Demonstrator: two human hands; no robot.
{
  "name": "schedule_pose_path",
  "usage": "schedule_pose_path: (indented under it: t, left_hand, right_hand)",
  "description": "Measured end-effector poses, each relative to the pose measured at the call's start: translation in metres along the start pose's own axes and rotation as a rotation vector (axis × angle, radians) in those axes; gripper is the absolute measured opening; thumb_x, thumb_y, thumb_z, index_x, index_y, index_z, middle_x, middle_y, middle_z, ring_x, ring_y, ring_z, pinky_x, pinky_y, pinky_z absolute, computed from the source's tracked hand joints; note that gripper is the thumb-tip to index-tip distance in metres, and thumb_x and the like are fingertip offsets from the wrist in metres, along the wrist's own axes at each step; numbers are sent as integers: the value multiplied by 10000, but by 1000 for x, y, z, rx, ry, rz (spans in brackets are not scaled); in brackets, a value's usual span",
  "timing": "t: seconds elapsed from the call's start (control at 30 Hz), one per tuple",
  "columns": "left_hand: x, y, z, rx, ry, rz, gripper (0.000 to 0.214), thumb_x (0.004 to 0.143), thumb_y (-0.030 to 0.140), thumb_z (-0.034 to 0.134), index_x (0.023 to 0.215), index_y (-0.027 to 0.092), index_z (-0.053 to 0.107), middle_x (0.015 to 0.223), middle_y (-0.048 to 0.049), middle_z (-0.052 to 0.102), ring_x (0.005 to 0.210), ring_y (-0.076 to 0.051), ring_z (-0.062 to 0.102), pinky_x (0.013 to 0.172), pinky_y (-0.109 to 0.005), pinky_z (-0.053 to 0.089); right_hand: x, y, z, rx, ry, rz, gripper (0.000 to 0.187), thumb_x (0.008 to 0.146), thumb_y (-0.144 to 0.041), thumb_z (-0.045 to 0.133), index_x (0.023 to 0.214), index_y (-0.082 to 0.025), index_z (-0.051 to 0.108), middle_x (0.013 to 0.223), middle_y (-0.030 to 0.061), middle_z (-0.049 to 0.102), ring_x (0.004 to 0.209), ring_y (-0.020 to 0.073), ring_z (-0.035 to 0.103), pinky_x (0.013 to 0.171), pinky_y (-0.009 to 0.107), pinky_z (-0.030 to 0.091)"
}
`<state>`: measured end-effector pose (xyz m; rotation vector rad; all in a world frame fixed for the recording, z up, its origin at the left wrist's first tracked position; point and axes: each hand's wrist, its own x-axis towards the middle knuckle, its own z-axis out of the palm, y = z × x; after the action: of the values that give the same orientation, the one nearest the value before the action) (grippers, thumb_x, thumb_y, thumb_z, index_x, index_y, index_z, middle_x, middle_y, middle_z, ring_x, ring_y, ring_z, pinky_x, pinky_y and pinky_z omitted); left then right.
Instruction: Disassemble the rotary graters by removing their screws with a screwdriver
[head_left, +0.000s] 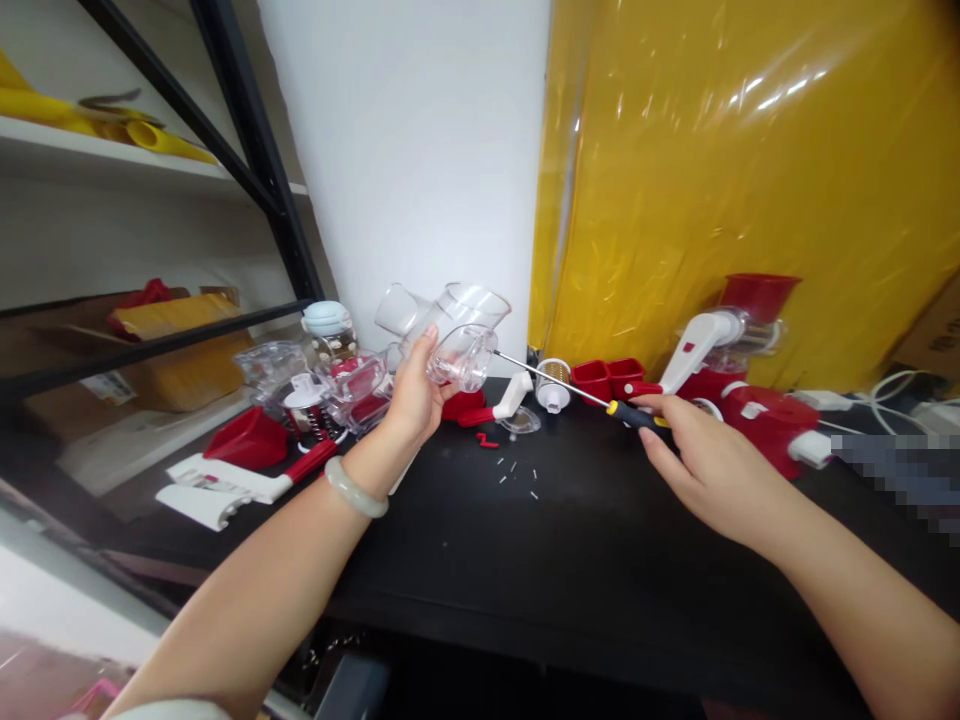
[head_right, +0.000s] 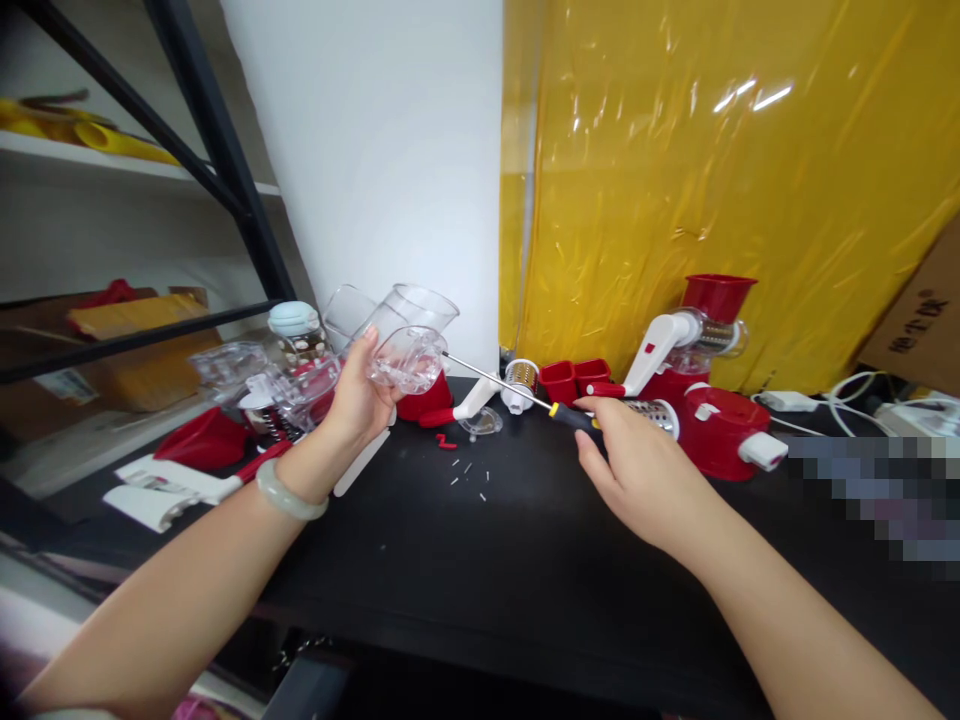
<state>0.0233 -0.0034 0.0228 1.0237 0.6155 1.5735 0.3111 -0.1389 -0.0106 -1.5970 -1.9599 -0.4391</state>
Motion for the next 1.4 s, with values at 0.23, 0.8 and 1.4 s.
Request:
schedule_pose_path:
  t: [0.23,0.8,1.4]
  left_hand:
    - [3,-4,-3,28,12,12,416,717,549,740,924,202,642,812,-49,697,896,-279,718,714,-354,594]
    - [2,-6,-2,38,-33,-5,420,739,542,727,945,186,642,822,-52,699,767,-229,703,589,-284,578]
    - [3,-10,-6,108,-42,-10,490,747,559,733,1048,186,628,929,-89,702,788,-241,705,594,-315,577]
  right_hand:
    - [1,10,7,76,45,-58,356,972,-334,469,1277,-194,588,1068,113,567,961,257,635,871,411,544]
    - [1,10,0,-193,57,131,311,920,-465,543,1073,-201,601,892,88,720,772,307,708,577,365,495]
    - [6,29,10,16,172,-8,320,869,-366,564,1134,-199,625,1154,150,644,1076,335,638,916,478,520]
